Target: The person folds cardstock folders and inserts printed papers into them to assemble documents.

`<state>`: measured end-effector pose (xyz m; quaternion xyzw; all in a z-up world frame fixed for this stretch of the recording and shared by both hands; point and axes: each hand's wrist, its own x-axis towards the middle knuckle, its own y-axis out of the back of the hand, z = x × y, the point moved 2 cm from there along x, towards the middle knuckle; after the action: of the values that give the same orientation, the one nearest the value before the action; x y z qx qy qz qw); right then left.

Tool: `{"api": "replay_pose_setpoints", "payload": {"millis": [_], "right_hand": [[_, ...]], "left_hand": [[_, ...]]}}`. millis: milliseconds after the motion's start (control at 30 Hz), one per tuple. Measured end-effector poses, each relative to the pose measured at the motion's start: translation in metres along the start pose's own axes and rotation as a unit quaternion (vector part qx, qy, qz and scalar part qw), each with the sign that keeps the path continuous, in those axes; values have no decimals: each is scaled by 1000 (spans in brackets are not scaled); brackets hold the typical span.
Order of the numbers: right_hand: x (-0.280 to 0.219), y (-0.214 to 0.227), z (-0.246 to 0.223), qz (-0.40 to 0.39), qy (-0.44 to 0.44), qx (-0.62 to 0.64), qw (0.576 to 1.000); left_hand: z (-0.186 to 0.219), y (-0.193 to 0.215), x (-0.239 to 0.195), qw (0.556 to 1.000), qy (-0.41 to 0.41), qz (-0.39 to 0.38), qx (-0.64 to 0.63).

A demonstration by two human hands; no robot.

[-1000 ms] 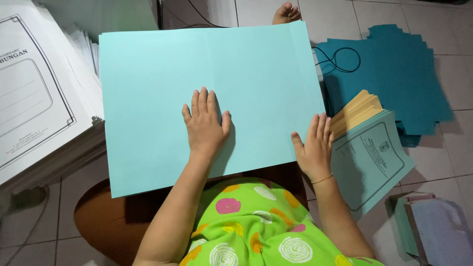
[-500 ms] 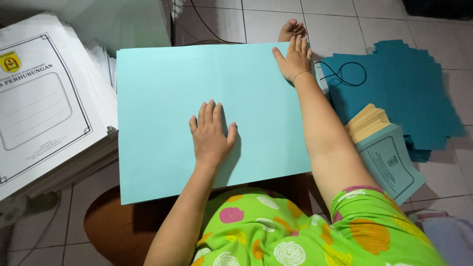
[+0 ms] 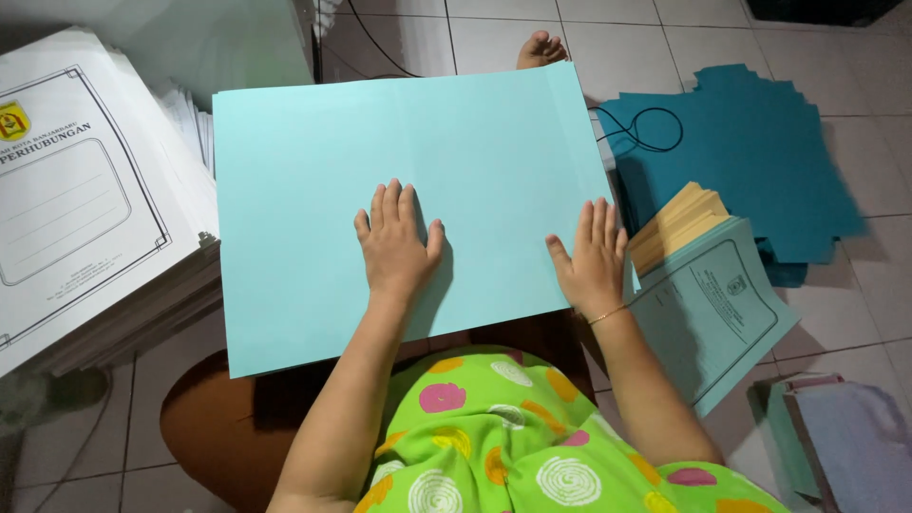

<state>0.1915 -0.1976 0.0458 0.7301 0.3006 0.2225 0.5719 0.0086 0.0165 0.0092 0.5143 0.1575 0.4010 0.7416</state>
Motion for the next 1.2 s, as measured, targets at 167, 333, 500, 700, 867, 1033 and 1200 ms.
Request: {"api": "replay_pose_setpoints", "payload": {"millis": [167, 333, 500, 700, 867, 1033, 1200], "right_hand": [[-46, -38, -43, 30, 44, -16, 998], [-74, -57, -88, -87, 351, 8, 932], [-64, -36, 8, 22, 104, 56, 993], [-55, -30, 1, -1, 9, -1, 1000], [-73, -43, -93, -130, 266, 14, 955], [-72, -38, -48, -111, 286, 32, 951], [-37, -12, 39, 0, 48, 45, 998]], "left_hand": [[1, -2, -1, 1000, -1, 7, 14], [-4, -8, -4, 999, -17, 36, 17], [-5, -9, -2, 997, -25, 64, 19], [-2, -11, 0, 997, -25, 59, 40], [-1, -5, -3, 997, -28, 58, 30], [-8, -14, 0, 998, -31, 45, 44], [7, 2, -7, 996, -68, 12, 49]]}}
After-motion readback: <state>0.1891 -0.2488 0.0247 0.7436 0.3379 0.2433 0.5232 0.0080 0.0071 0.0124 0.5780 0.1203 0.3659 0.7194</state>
